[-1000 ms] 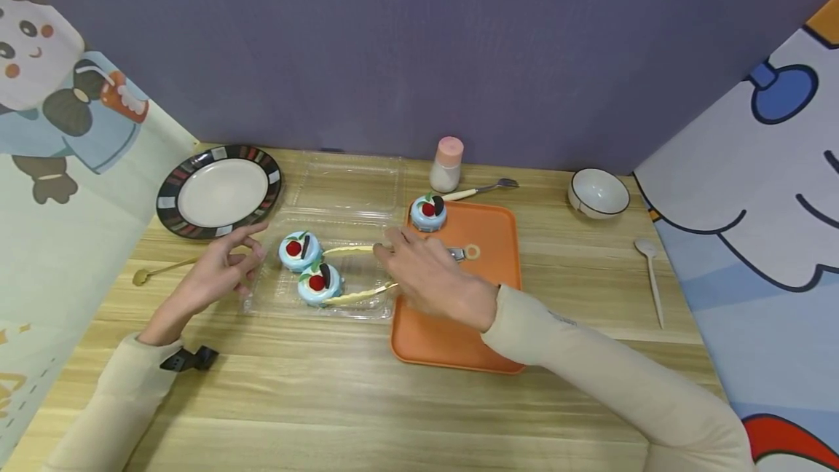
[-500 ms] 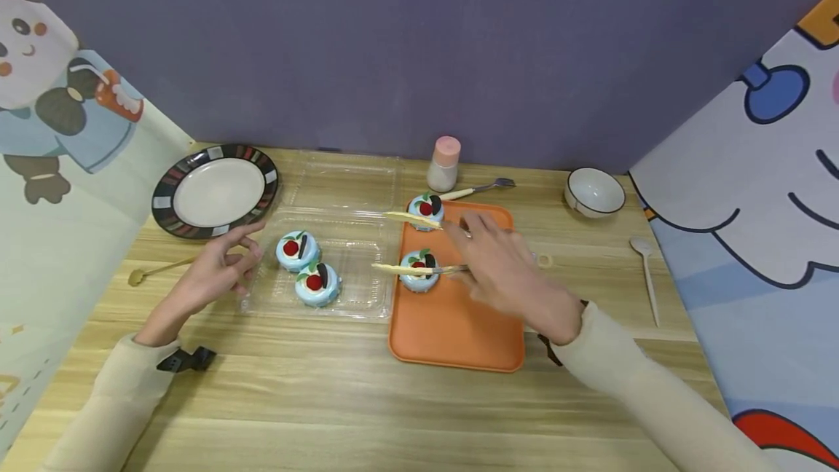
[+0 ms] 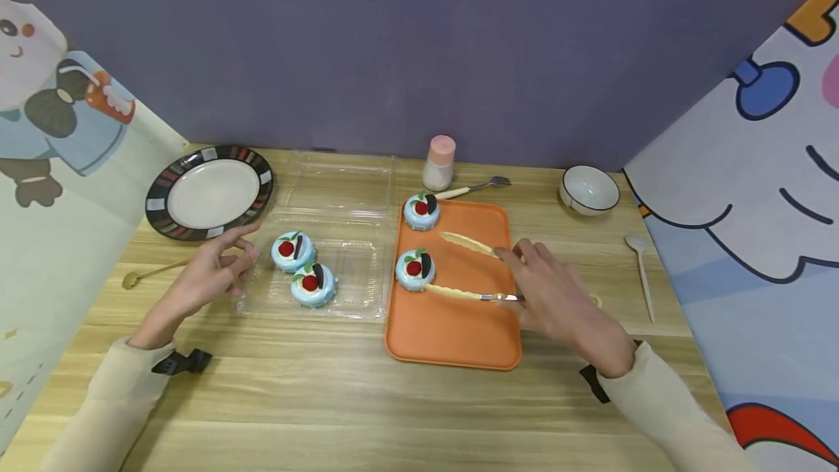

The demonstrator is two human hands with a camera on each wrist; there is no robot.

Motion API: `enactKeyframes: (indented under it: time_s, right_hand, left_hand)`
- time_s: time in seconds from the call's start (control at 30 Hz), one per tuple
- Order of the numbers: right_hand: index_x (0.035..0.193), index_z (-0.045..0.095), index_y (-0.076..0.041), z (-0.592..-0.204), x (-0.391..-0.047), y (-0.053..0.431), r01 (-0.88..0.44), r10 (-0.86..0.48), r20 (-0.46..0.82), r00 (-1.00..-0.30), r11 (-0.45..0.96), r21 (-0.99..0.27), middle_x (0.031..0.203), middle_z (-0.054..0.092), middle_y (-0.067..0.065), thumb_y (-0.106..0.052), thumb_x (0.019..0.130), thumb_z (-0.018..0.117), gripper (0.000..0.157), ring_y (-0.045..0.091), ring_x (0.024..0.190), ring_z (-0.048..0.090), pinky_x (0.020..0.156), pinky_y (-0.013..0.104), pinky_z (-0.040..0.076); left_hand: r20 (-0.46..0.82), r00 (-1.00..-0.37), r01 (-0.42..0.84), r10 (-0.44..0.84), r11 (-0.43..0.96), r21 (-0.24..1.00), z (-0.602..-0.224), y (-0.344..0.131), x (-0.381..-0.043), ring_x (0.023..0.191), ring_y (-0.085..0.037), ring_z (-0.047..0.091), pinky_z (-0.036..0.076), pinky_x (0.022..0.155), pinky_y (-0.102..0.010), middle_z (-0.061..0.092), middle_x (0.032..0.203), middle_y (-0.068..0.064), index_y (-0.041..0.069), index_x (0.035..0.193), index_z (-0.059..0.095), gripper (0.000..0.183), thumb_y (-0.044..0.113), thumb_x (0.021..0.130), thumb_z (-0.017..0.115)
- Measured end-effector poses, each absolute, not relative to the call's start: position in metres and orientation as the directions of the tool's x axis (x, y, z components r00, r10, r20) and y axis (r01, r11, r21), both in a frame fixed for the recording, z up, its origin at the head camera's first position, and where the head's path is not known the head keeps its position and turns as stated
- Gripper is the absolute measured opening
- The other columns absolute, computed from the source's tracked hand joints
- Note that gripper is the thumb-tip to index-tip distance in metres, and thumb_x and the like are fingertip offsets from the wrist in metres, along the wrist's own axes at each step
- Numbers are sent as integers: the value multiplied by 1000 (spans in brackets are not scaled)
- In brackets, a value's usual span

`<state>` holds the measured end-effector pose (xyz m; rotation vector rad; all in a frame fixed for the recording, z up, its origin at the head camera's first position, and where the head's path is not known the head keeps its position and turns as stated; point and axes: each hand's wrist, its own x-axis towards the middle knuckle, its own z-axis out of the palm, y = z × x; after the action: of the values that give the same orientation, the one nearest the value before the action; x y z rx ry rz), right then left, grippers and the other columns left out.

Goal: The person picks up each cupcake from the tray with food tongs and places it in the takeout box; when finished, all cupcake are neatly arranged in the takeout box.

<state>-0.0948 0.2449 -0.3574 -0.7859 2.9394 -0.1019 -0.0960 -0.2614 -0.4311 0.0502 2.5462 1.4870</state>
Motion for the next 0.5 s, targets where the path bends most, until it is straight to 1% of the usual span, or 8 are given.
enactKeyframes:
  time_s: [0.13,0.33,0.43,0.5]
  right_hand:
    - [140,50,-19,-370,-94,243,-482,-490,-98,-866,871,-92,118,54,6,-41,79,82,72,22,96,55,43,20,35]
    - [136,55,-18,-387,-96,236,-509,-518,-59,-854,853,-113,113,56,6,-43,78,82,69,24,96,56,47,22,39]
    - [136,55,-19,-392,-96,233,-518,-525,-44,-850,848,-112,114,58,6,-44,78,81,68,26,97,56,47,23,39]
    - [136,56,-20,-395,-97,231,-519,-525,-36,-850,848,-112,113,58,6,-45,79,81,67,26,97,56,46,22,37]
  left_hand:
    - [-147,-981,-68,124,495,866,-431,-262,-95,60,-10,57,57,45,-34,50,114,-19,10,154,30,55,12,103,49]
    - [-147,-981,-68,124,494,867,-431,-262,-94,59,-10,57,56,45,-34,49,114,-20,10,154,29,55,13,103,49]
    - [-147,-981,-68,124,490,869,-431,-262,-94,60,-10,56,56,45,-33,49,114,-20,10,154,29,55,13,103,49]
    - [-146,-981,-68,125,487,871,-431,-262,-94,60,-10,56,56,45,-33,49,114,-20,10,154,29,55,12,103,49]
